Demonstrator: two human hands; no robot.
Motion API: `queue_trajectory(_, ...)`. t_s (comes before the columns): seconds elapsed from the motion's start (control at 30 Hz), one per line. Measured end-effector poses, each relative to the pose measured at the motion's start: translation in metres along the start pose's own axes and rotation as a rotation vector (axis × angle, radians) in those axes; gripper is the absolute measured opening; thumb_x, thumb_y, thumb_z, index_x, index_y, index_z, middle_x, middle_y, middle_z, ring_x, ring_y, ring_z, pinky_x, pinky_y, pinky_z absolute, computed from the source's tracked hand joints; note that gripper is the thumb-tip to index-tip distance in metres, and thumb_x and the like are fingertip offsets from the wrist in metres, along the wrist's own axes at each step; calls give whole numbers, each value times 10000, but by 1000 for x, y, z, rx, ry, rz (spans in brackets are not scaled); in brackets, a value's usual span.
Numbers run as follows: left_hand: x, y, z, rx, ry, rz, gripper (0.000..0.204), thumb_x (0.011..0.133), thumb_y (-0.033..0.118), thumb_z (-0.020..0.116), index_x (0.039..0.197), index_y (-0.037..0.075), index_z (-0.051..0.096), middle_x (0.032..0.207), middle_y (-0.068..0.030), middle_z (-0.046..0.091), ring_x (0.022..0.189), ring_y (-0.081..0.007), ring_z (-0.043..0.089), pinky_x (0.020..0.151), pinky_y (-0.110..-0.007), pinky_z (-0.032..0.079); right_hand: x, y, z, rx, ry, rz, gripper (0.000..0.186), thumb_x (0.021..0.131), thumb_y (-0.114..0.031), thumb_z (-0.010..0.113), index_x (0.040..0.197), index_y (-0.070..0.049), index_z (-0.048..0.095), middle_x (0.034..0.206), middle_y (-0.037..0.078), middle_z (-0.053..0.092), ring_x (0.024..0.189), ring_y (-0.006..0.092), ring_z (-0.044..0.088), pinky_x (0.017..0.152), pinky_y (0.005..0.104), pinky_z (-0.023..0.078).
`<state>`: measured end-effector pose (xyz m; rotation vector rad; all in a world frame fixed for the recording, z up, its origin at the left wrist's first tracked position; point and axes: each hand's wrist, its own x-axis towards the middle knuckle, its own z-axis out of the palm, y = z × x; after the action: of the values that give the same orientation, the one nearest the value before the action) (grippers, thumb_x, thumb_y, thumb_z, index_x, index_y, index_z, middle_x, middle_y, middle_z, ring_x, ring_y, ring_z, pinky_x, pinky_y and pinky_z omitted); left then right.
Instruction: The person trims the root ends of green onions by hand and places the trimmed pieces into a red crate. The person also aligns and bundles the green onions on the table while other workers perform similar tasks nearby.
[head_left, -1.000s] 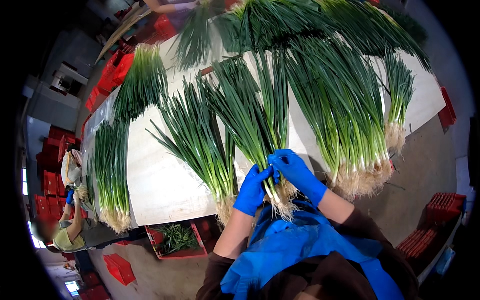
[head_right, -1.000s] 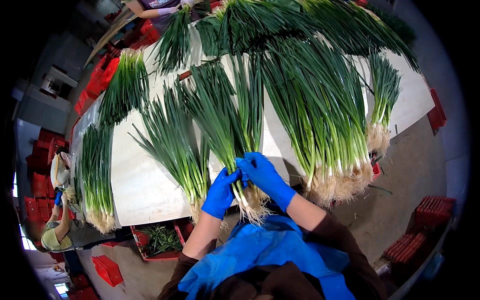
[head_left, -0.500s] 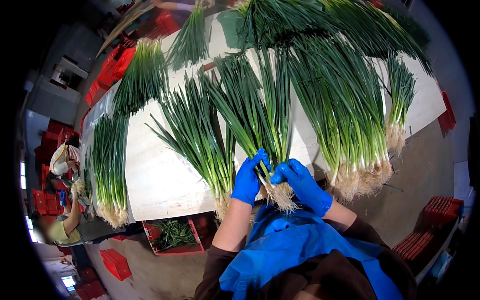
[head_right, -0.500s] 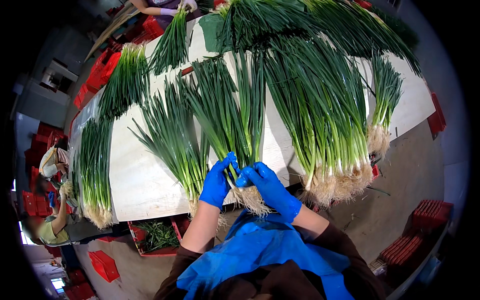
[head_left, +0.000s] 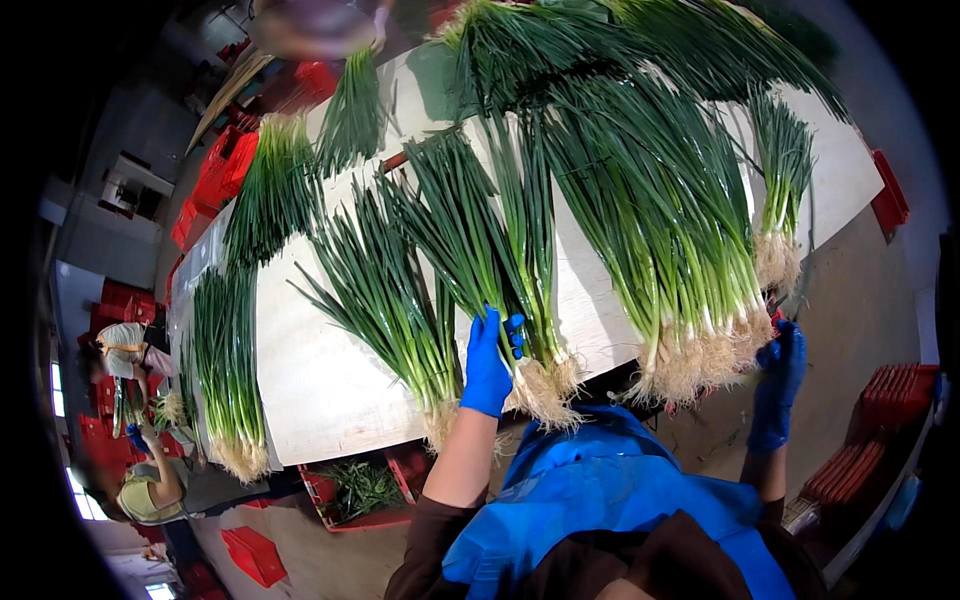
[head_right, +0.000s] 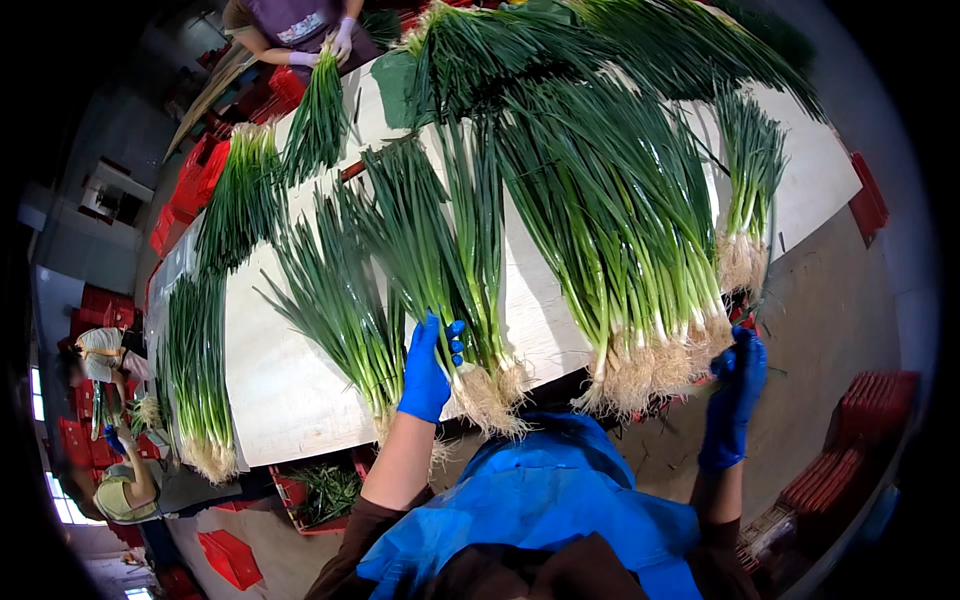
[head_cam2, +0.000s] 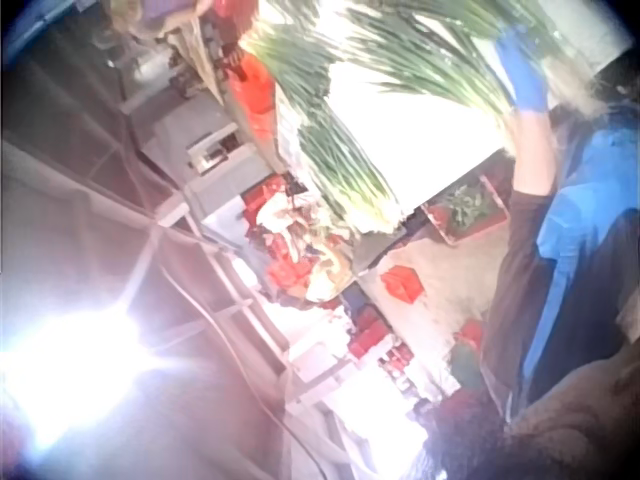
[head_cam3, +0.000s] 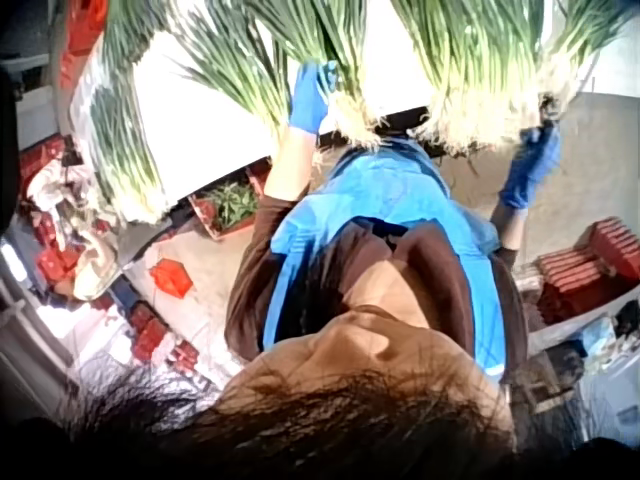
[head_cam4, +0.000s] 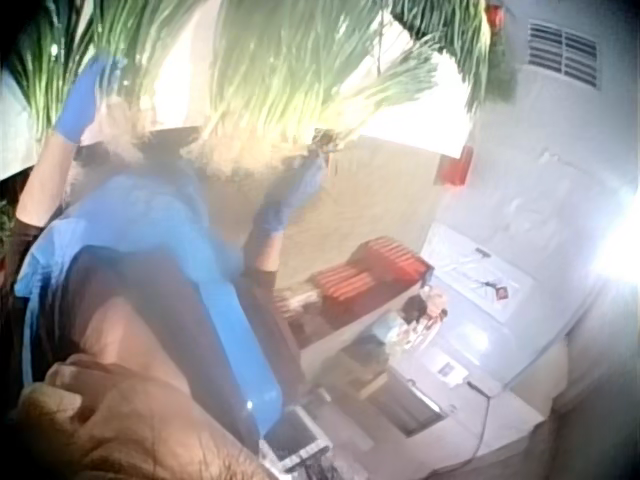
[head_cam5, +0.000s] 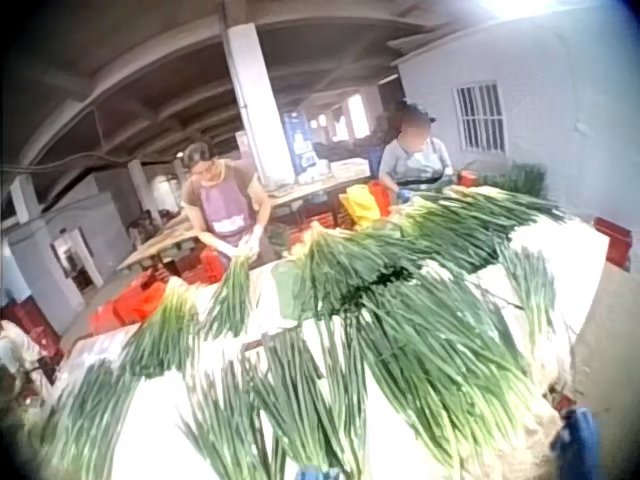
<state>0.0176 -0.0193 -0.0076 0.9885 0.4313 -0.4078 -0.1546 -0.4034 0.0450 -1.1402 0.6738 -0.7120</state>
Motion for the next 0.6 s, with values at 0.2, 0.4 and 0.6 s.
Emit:
queue_trajectory(0.2, -6, -16, 4, -272, -55, -56, 498, 913, 215, 568, 1369, 163, 374, 1056, -159, 618, 767, -190, 586, 663, -302, 506, 69, 46, -130, -1067, 216, -92, 428, 888, -289, 600, 1180, 18, 540, 1080, 119, 610, 945, 208, 595, 795, 295, 473)
queue_trajectory(0.4, 16, -38, -15, -118, -154, 30, 472, 848, 16, 585, 1300, 35, 452, 1048, -135, 620, 831, -191, 603, 733, -310, 510, 6, 14, -16, -625, -87, -412, 239, 942, -86, 496, 1166, -27, 555, 1108, 72, 598, 951, 165, 569, 862, 300, 451)
queue_trajectory(0.6, 3, -41, 11, -67, -198, 19, 411, 822, 16, 631, 1214, 7, 509, 989, -97, 615, 850, -184, 599, 765, -287, 495, -83, 45, 118, -586, -882, 85, 237, 900, -203, 594, 1071, -40, 578, 996, 134, 624, 896, 200, 609, 791, 323, 481)
